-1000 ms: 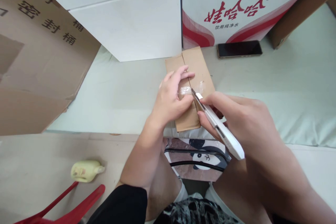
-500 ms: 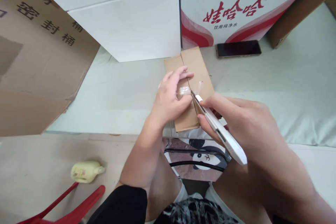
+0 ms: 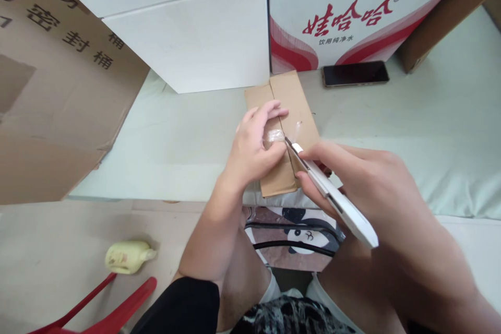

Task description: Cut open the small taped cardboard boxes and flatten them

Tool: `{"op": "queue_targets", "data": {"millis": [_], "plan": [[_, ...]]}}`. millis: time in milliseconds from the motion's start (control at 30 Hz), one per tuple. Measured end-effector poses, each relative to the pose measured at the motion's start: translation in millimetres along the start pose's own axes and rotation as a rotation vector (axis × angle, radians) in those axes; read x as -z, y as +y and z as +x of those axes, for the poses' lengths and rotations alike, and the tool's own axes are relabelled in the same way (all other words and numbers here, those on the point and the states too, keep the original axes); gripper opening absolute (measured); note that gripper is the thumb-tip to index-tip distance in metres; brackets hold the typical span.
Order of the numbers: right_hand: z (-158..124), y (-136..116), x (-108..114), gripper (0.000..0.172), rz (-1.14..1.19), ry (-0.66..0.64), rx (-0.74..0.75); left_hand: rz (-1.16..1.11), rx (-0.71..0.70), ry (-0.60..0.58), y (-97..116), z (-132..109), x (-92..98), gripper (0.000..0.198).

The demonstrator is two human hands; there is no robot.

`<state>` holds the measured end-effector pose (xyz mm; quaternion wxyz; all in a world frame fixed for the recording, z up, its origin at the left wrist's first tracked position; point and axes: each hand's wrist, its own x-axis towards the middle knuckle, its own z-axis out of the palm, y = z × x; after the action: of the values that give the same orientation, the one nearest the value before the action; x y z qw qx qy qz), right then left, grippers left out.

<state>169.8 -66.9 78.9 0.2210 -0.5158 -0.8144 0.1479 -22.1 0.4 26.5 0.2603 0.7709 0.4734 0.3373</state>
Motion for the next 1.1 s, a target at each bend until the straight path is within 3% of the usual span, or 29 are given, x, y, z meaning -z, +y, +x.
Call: {"op": "queue_targets", "data": {"millis": [400, 633, 767, 933, 1100], "plan": [[-1.0, -2.0, 9.9, 0.015, 0.103, 0.134, -0.234, 0.051, -0.034, -0.011, 4.2, 1.1, 3.0, 0.043], [-3.7, 11.1, 4.0, 0.011, 0.039, 0.284, -0.12, 0.087, -0.005, -0.004, 6.0, 2.8, 0.9, 0.027], [-4.8, 4.7, 9.2, 0.007, 0.087, 0.239, -0.158, 0.093, -0.089, -0.031, 8.2, 4.0, 1.4, 0.011], [-5.3, 3.9, 14.2, 0.006, 0.108, 0.239, -0.163, 0.149, -0.133, -0.073, 12.6, 4.4, 4.1, 0.013], [-6.5, 13.5, 10.2, 0.011, 0.119, 0.348, -0.133, 0.149, -0.165, -0.113, 13.1, 5.1, 4.8, 0.008]]}}
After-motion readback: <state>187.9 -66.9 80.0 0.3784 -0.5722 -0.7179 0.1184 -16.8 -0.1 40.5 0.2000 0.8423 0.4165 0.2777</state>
